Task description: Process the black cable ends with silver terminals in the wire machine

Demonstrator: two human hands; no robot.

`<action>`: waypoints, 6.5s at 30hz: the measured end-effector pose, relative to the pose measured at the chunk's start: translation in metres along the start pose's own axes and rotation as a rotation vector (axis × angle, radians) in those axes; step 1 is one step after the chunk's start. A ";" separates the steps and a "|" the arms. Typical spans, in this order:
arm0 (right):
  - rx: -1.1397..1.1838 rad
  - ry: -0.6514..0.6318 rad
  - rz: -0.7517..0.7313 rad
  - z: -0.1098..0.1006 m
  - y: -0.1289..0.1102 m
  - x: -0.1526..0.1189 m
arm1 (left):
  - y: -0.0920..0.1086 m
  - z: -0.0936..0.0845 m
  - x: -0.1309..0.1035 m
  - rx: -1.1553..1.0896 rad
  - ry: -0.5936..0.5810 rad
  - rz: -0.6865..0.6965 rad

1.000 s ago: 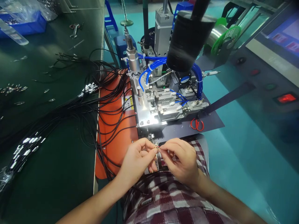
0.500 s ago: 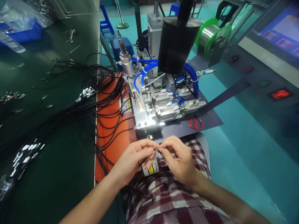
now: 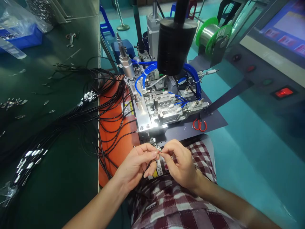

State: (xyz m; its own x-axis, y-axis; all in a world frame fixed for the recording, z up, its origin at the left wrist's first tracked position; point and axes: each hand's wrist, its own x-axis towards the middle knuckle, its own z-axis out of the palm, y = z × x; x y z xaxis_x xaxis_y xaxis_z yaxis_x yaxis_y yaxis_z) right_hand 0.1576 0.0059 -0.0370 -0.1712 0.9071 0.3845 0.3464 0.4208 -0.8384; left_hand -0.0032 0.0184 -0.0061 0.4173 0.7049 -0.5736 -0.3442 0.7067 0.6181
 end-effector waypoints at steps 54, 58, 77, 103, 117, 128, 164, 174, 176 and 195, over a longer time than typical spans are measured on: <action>0.747 -0.302 0.874 0.001 0.007 0.024 | -0.004 -0.004 0.003 0.378 0.257 0.081; 0.755 -0.296 0.874 0.002 0.008 0.023 | -0.003 -0.003 0.002 0.356 0.251 0.076; 0.759 -0.242 0.839 0.004 0.007 0.017 | 0.001 0.001 0.002 0.298 0.237 0.038; 0.582 -0.121 0.822 0.004 -0.005 0.016 | -0.007 0.004 0.001 0.259 0.229 0.123; 0.799 -0.707 0.626 -0.020 0.026 0.028 | 0.003 -0.006 -0.001 0.288 -0.046 -0.104; 0.603 -0.865 0.325 -0.029 0.027 0.042 | 0.008 -0.002 -0.001 0.353 -0.078 -0.188; 0.544 -0.228 0.635 0.000 0.001 0.009 | -0.004 0.004 -0.003 0.475 0.252 0.174; 0.481 -0.261 0.677 -0.005 0.002 0.018 | -0.005 0.003 0.000 0.417 0.218 0.124; 0.497 -0.247 0.687 -0.003 0.001 0.019 | -0.006 0.001 0.000 0.415 0.213 0.130; 0.614 -0.296 0.733 -0.009 0.009 0.018 | -0.003 0.004 0.001 0.324 0.234 0.106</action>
State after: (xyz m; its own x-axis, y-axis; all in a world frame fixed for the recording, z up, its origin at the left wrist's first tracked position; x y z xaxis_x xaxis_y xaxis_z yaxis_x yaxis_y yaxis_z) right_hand 0.1659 0.0261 -0.0339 -0.3579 0.8660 -0.3491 -0.0631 -0.3955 -0.9163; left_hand 0.0015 0.0168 -0.0062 0.1783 0.7942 -0.5809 -0.0771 0.5998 0.7964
